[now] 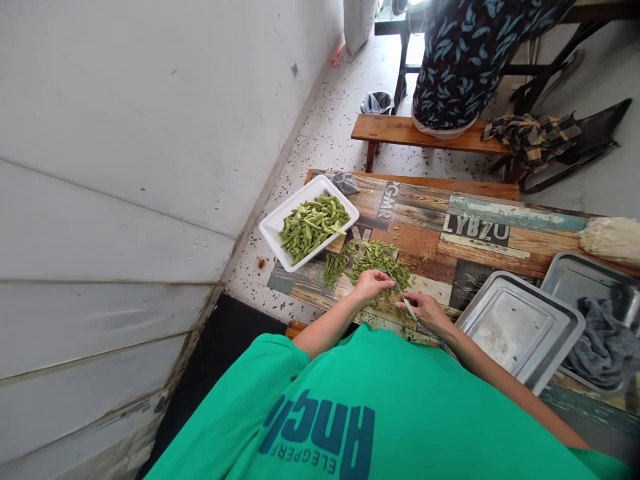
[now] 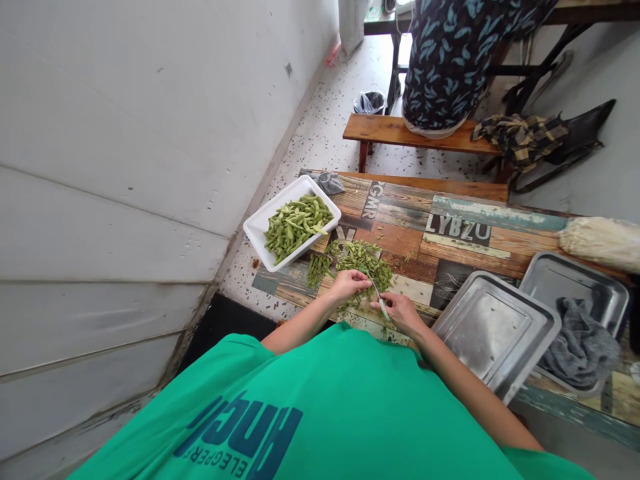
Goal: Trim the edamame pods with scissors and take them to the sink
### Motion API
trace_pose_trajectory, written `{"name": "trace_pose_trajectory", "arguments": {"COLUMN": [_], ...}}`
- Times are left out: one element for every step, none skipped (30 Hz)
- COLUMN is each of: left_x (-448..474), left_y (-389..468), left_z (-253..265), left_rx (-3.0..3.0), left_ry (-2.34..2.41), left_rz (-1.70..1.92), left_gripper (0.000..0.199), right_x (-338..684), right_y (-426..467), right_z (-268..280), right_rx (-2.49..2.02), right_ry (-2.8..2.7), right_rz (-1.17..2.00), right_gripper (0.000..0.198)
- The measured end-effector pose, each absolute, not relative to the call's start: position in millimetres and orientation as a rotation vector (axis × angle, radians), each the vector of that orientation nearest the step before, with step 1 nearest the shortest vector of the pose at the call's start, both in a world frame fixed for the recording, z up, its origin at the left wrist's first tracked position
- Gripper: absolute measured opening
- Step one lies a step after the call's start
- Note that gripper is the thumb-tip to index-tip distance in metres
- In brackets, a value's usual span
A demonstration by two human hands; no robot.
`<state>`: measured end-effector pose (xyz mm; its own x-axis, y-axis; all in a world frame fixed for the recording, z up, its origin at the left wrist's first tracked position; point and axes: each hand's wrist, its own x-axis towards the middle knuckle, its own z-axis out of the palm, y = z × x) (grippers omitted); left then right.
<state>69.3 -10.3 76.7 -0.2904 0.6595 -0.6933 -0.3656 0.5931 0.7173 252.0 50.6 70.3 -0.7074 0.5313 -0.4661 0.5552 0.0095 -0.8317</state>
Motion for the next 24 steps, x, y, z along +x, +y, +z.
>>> {"name": "trace_pose_trajectory", "arguments": {"left_x": [70, 71, 72, 72, 71, 71, 69, 67, 65, 63, 62, 61, 60, 61, 62, 63, 65, 68, 70, 72, 73, 74, 75, 76], "left_y": [-11, -11, -11, -11, -11, -10, -10, -9, -8, -7, -6, -6, -5, -5, -5, -5, -5, -5, -5, -4, -4, -4, -4, -4], "left_z": [76, 75, 73, 72, 70, 68, 67, 66, 65, 65, 66, 67, 68, 70, 71, 73, 74, 75, 76, 78, 79, 80, 82, 83], "left_rx": [0.197, 0.152, 0.123, 0.113, 0.117, 0.118, 0.101, 0.064, 0.012, -0.046, -0.102, -0.148, -0.185, -0.217, -0.247, -0.273, -0.297, -0.320, -0.344, -0.367, -0.389, -0.410, -0.424, -0.429], "left_ry": [1.537, 1.502, 1.470, 1.450, 1.452, 1.480, 1.519, 1.545, 1.540, 1.504, 1.443, 1.375, 1.317, 1.281, 1.260, 1.243, 1.230, 1.224, 1.223, 1.225, 1.227, 1.229, 1.229, 1.226], "left_rz": [1.002, 0.979, 0.953, 0.928, 0.911, 0.910, 0.927, 0.958, 0.988, 1.008, 1.017, 1.021, 1.029, 1.048, 1.077, 1.108, 1.136, 1.161, 1.183, 1.204, 1.227, 1.249, 1.265, 1.269], "left_gripper": [0.021, 0.023, 0.024, 0.023, 0.023, 0.022, 0.023, 0.024, 0.025, 0.026, 0.026, 0.025, 0.023, 0.021, 0.020, 0.019, 0.018, 0.018, 0.018, 0.019, 0.020, 0.020, 0.021, 0.021], "right_x": [253, 254, 254, 255, 256, 257, 257, 258, 258, 258, 258, 258, 258, 258, 258, 259, 259, 259, 259, 259, 259, 259, 258, 258], "right_y": [50, 50, 49, 50, 50, 50, 50, 50, 50, 50, 49, 48, 47, 45, 43, 41, 39, 37, 35, 33, 32, 31, 31, 32], "right_z": [68, 66, 63, 60, 58, 56, 55, 55, 56, 57, 59, 61, 64, 66, 67, 68, 69, 69, 69, 69, 69, 70, 71, 72], "right_rx": [1.203, 1.217, 1.230, 1.239, 1.251, 1.266, 1.283, 1.309, 1.340, 1.369, 1.384, 1.381, 1.368, 1.344, 1.321, 1.307, 1.302, 1.308, 1.320, 1.330, 1.336, 1.335, 1.329, 1.324], "right_ry": [2.218, 2.217, 2.214, 2.206, 2.189, 2.157, 2.107, 2.036, 1.945, 1.846, 1.755, 1.683, 1.637, 1.613, 1.605, 1.603, 1.600, 1.594, 1.587, 1.576, 1.561, 1.538, 1.509, 1.479], "right_rz": [-1.836, -1.833, -1.832, -1.834, -1.843, -1.862, -1.898, -1.954, -2.027, -2.108, -2.184, -2.245, -2.286, -2.306, -2.308, -2.300, -2.290, -2.284, -2.285, -2.292, -2.302, -2.310, -2.318, -2.324], "right_gripper": [0.055, 0.056, 0.057, 0.057, 0.056, 0.055, 0.054, 0.054, 0.054, 0.055, 0.056, 0.057, 0.057, 0.057, 0.056, 0.056, 0.056, 0.057, 0.057, 0.058, 0.058, 0.058, 0.057, 0.057]}}
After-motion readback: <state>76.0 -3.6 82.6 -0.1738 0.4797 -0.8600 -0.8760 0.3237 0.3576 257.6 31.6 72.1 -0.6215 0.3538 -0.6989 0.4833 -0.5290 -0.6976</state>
